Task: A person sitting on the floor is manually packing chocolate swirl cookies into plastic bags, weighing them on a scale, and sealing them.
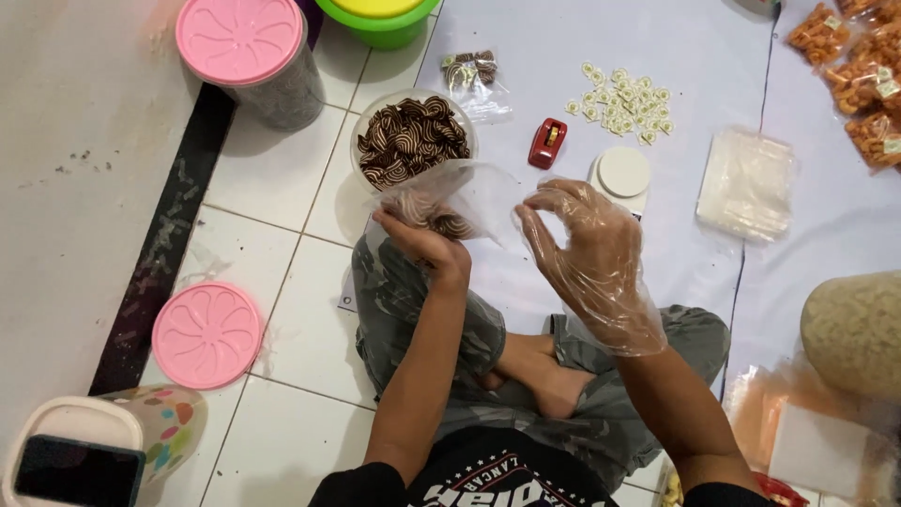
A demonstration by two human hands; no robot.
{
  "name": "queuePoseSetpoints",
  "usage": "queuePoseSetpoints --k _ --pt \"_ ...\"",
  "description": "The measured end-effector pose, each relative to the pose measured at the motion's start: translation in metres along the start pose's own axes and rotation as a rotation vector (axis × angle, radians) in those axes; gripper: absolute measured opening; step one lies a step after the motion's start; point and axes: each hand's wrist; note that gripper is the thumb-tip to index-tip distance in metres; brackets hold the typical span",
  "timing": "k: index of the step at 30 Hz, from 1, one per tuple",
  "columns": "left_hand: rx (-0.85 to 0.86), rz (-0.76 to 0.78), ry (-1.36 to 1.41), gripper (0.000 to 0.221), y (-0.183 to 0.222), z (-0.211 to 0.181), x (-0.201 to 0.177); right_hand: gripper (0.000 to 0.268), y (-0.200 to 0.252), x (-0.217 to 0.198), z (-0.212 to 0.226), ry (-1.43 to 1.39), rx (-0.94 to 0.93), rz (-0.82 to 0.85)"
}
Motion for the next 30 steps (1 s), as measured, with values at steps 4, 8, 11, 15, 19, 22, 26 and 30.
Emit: queuePoseSetpoints --k 4,8,11,15,19,22,26,30 --pt "-0.023 -0.04 0.108 0.077 -0.006 0.009 0.003 0.009 -0.005 -0.003 0.006 -0.041 -0.037 -0.054" --pt "0.077 0.091 0.082 0.07 -0.016 0.031 -0.022 0.006 -0.004 -0.002 0.003 -0.25 -0.131 -0.046" --pt "0.076 0.159 0.083 0.064 -0.025 0.045 -0.033 0.007 -0.003 -0.004 0.007 -0.34 -0.171 0.0" --pt "-0.182 -0.037 -0.01 0.084 0.124 -0.049 0.066 0.009 -0.003 -0.002 0.003 -0.338 -0.278 0.064" --pt "-0.2 0.104 -0.174 0.088 0.114 -0.07 0.076 0.012 -0.006 -0.003 0.004 -0.288 -0.346 0.084" --pt "-0.328 0.2 -0.198 0.108 0.118 -0.074 0.08 0.022 -0.015 -0.003 -0.002 -0.244 -0.269 0.092" --pt "-0.284 0.088 -0.107 0.091 0.057 -0.031 0.044 0.032 -0.023 -0.006 0.0 -0.087 -0.024 0.132" --pt "-0.232 0.136 -0.236 0.08 0.081 -0.048 0.057 0.011 -0.038 -0.005 -0.005 -0.194 0.128 0.256"
Point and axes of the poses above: each hand's wrist, its own y-axis away from the middle knuckle, its own x-axis out of the palm, z = x × y, and after that the axes turned 12 degrees about -x, right-handed
